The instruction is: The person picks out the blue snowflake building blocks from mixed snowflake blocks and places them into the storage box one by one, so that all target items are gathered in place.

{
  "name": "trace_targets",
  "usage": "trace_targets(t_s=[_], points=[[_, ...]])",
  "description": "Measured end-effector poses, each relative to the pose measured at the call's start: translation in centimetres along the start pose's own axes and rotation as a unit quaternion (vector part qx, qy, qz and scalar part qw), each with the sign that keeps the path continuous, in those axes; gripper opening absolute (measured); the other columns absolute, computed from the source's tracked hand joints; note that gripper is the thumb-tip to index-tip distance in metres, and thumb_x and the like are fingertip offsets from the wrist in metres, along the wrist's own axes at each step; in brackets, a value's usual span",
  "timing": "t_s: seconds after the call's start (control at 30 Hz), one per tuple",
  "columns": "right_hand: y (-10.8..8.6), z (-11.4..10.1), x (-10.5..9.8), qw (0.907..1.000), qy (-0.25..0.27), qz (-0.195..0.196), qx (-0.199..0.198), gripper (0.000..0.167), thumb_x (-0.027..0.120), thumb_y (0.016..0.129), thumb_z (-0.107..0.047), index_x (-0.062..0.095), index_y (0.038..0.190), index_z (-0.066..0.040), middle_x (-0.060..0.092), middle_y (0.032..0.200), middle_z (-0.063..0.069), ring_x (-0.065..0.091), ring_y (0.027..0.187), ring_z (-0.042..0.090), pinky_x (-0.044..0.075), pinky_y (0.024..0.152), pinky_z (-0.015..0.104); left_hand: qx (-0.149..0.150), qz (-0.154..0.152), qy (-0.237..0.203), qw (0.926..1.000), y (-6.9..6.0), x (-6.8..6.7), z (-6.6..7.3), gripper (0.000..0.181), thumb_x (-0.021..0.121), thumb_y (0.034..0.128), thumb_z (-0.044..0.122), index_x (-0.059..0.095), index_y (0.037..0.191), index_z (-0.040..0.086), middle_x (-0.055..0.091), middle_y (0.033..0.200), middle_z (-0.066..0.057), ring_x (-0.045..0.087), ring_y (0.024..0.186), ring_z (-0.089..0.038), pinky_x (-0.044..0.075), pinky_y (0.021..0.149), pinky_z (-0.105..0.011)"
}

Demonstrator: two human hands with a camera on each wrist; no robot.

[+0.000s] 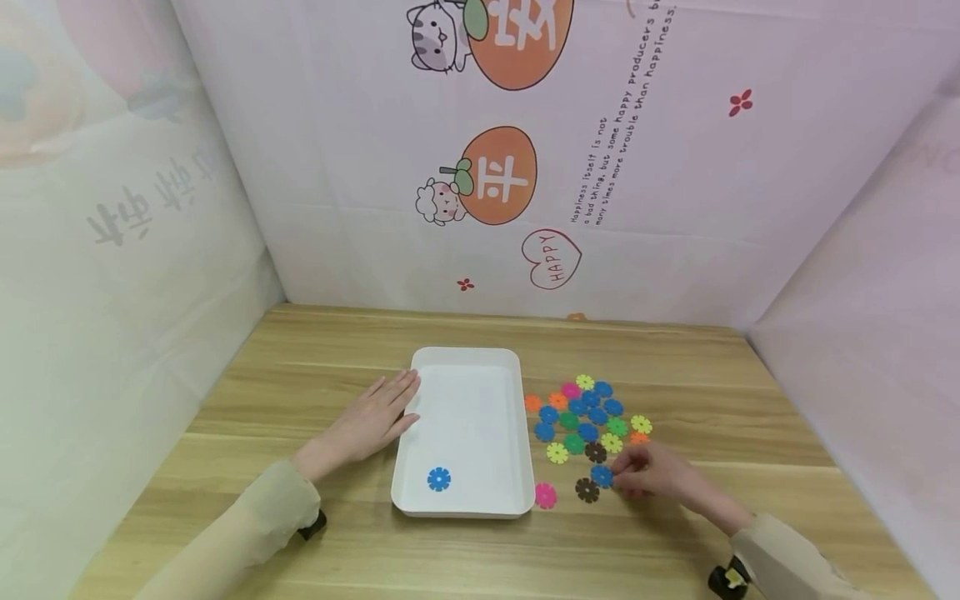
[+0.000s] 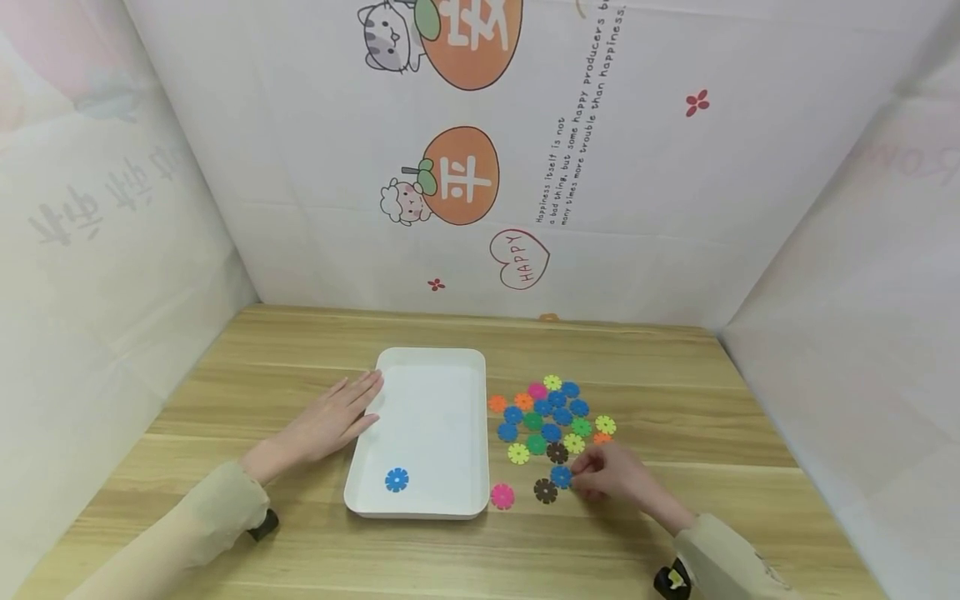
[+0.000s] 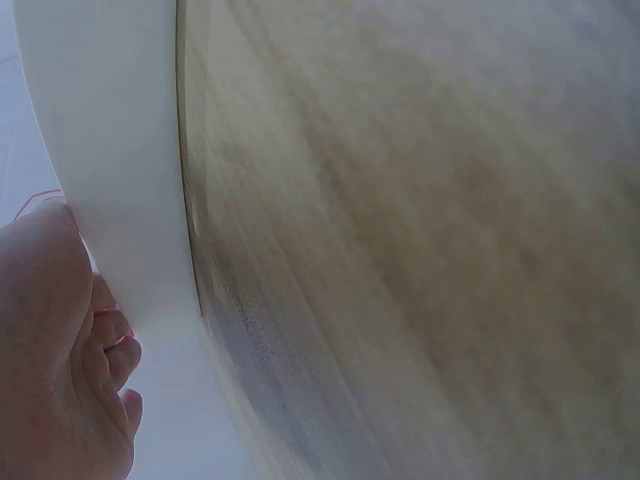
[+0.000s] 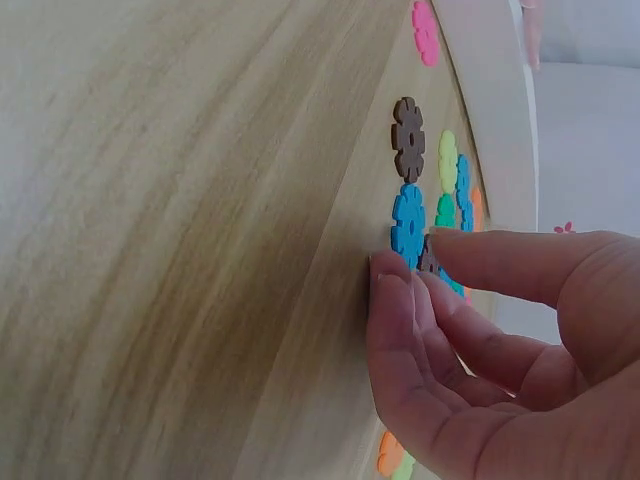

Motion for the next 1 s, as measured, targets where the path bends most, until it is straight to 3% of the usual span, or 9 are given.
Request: trace_targets(t_s=[0.17, 0.3, 1.0], points=[[0.4, -0.3, 0.1, 0.9984, -0.046, 0.031, -0.012, 0.023, 0.077, 0.082, -0.011, 0.067, 0.098, 0.003, 0.067, 0.086, 0.007, 0.059, 0.07, 0.01, 0.054, 0.059, 0.022, -0.002, -0.003, -0.002, 1.0, 0.0, 0.0, 0.0, 0.064, 0.047, 0.1046, 0.038, 0.032, 0.153, -0.001, 0.03, 0.162, -0.017, 0.03, 0.151, -0.032, 0.026, 0.123, -0.055], [0.6, -0.8, 0.4, 0.9974, -0.053, 0.048, -0.011, 0.025, 0.08, 0.078, -0.011, 0.066, 0.095, 0.001, 0.065, 0.083, 0.006, 0.057, 0.07, 0.01, 0.052, 0.057, 0.02, -0.003, -0.002, -0.003, 1.0, 0.0, 0.0, 0.1, 0.063, 0.047, 0.1047, 0.037, 0.032, 0.153, -0.001, 0.03, 0.162, -0.017, 0.03, 0.151, -0.032, 0.026, 0.123, -0.055], [1.1, -0.9, 0.9, 0.9941, -0.085, 0.067, -0.011, 0.03, 0.085, 0.074, -0.014, 0.061, 0.087, -0.004, 0.059, 0.079, 0.002, 0.05, 0.071, 0.012, 0.044, 0.055, 0.019, 0.001, 0.003, 0.003, 1.0, 0.0, 0.2, -0.1, 0.064, 0.047, 0.1046, 0.038, 0.031, 0.154, 0.0, 0.029, 0.162, -0.016, 0.03, 0.151, -0.031, 0.027, 0.122, -0.055]])
Point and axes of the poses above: each hand's wrist, its own y-axis towards the middle knuckle, its own x-axis out of the palm, z = x × y, the point moved 5 cm from there along y, towards the middle knuckle
